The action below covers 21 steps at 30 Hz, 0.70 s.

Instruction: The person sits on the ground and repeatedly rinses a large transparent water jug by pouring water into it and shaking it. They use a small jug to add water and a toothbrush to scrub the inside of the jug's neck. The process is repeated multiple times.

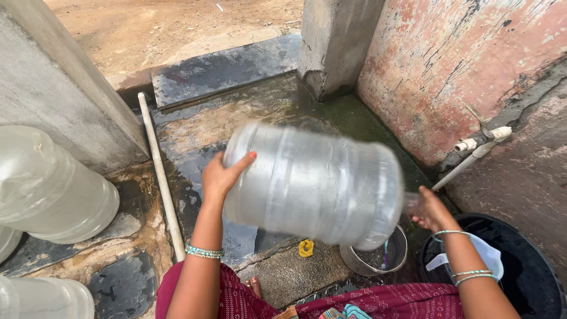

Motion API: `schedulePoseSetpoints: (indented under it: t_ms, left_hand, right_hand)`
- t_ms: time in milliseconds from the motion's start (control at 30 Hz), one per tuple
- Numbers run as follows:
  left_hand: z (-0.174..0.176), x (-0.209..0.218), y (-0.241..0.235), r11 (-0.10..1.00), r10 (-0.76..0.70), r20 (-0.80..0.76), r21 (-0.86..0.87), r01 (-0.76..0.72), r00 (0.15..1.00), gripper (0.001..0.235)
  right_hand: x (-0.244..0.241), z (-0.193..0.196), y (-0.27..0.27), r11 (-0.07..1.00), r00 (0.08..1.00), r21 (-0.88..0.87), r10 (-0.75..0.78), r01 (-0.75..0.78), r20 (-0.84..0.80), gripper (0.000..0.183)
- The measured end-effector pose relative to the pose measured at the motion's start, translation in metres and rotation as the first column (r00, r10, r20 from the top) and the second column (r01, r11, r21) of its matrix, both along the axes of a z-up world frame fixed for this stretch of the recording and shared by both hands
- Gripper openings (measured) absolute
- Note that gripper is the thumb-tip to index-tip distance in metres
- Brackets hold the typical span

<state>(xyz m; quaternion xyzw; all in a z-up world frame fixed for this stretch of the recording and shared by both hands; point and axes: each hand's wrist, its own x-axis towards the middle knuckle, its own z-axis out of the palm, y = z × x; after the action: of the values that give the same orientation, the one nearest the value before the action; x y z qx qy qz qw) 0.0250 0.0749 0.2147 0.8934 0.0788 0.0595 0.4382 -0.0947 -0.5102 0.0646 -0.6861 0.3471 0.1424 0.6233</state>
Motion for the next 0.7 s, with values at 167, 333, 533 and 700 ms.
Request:
schedulePoseSetpoints:
  t_ms: [167, 333, 533, 700]
  left_hand:
    - [-0.046, 0.015, 0.003, 0.982, -0.05, -0.372, 0.151, 0.113, 0.927, 0.116]
    - [0.009, -0.007, 0.028, 0.877, -0.062, 0.191, -0.458, 0.145, 0.98, 0.088]
    - [0.034, -0.024, 0.063, 0.424, -0.012, 0.702, -0.641, 0.64, 0.712, 0.038]
    - [-0.014, -0.005, 0.031, 0.725, -0.15, 0.356, -0.594, 0.347, 0.922, 0.05]
  right_hand:
    - [0.01, -0.02, 0.013, 1.0, 0.976, -0.007, 0.004, -0.006, -0.217, 0.081]
    - [0.018, 0.062, 0.02, 0.967, 0.815, 0.22, -0.227, 0.125, 0.533, 0.046]
    - [-0.009, 0.121, 0.02, 0.752, 0.369, 0.645, -0.565, -0.138, 0.738, 0.034]
    - [0.014, 0.047, 0.021, 0.827, 0.587, 0.53, -0.527, 0.186, 0.615, 0.042]
